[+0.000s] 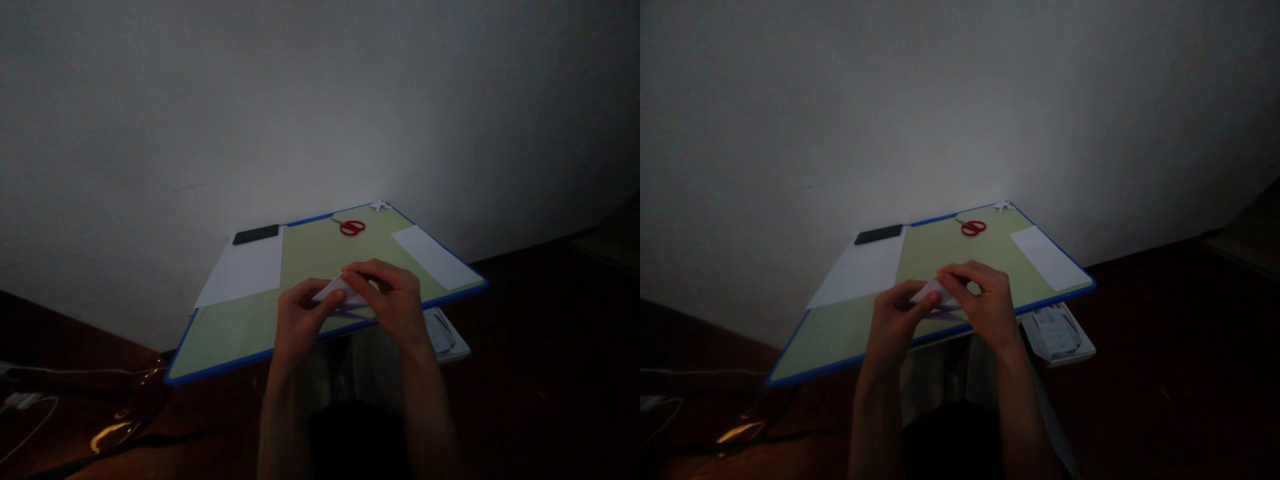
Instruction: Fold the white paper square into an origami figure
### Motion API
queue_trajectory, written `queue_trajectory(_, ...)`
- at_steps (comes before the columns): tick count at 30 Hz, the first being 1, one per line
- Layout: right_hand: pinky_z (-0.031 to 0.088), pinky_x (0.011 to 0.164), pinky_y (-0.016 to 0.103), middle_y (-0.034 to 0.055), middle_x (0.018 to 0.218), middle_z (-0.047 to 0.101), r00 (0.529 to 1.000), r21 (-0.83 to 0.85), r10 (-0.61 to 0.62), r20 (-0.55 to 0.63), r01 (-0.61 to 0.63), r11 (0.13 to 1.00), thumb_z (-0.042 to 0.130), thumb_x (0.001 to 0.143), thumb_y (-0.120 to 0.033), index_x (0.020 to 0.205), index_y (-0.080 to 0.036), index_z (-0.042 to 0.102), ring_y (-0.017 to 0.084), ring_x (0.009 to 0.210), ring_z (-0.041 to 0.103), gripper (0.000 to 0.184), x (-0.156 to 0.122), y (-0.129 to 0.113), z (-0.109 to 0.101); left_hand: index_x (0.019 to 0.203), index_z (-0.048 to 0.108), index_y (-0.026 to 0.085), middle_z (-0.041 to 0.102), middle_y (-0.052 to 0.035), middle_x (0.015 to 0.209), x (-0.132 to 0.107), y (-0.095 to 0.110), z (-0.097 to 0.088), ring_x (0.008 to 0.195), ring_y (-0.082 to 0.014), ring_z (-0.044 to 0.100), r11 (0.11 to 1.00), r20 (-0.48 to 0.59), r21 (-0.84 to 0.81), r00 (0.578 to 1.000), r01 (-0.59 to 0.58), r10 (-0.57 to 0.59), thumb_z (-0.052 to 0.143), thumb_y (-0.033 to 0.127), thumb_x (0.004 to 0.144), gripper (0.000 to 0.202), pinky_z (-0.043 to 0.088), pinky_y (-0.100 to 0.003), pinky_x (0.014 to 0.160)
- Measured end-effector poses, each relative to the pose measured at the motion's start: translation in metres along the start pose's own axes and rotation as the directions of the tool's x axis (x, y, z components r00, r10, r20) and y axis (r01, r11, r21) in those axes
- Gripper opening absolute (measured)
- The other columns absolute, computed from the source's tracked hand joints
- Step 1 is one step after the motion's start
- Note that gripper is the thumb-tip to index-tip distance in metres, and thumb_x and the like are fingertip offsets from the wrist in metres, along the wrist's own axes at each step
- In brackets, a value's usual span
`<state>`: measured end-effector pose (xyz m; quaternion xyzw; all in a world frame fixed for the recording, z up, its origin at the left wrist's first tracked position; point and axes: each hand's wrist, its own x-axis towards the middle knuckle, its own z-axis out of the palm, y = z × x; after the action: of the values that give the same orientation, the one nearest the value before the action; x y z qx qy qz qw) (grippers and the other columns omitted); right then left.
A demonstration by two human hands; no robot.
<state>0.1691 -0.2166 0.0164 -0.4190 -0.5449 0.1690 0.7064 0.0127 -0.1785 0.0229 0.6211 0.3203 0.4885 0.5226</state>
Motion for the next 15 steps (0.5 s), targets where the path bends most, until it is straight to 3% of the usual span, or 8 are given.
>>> queue_trajectory(5, 0.056, 0.074, 0.031, 0.0011, 0.089, 0.081, 0.999, 0.009, 0.047, -0.027, -0.047, 0.999, 0.080, 0.089, -0.026, 0.090, -0.026, 0.083, 0.018, 0.082, 0.073, 0.003, 0.0000, 0.0017, 0.0004, 0.094, 0.086, 0.018, 0.083, -0.0069, 0.090, -0.0017, -0.0003, -0.0016, 0.076, -0.0189, 0.075, 1.000, 0.031, 0.002, 0.999, 0.022, -0.022, 0.085, 0.035, 0.084, 0.020, 0.060, -0.028, 0.072)
queue_trajectory(15, 0.058, 0.075, 0.032, 0.0026, 0.090, 0.081, 0.996, 0.017, 0.076, -0.041, -0.076, 0.997, 0.080, 0.089, -0.029, 0.090, -0.025, 0.083, 0.020, 0.083, 0.074, 0.006, 0.0001, 0.0044, 0.0027, 0.085, 0.084, 0.016, 0.081, -0.0046, 0.079, -0.0020, 0.0050, 0.0046, 0.067, -0.0166, 0.073, 1.000, -0.047, -0.008, 0.999, 0.024, -0.024, 0.091, 0.030, 0.075, 0.018, 0.060, -0.025, 0.066)
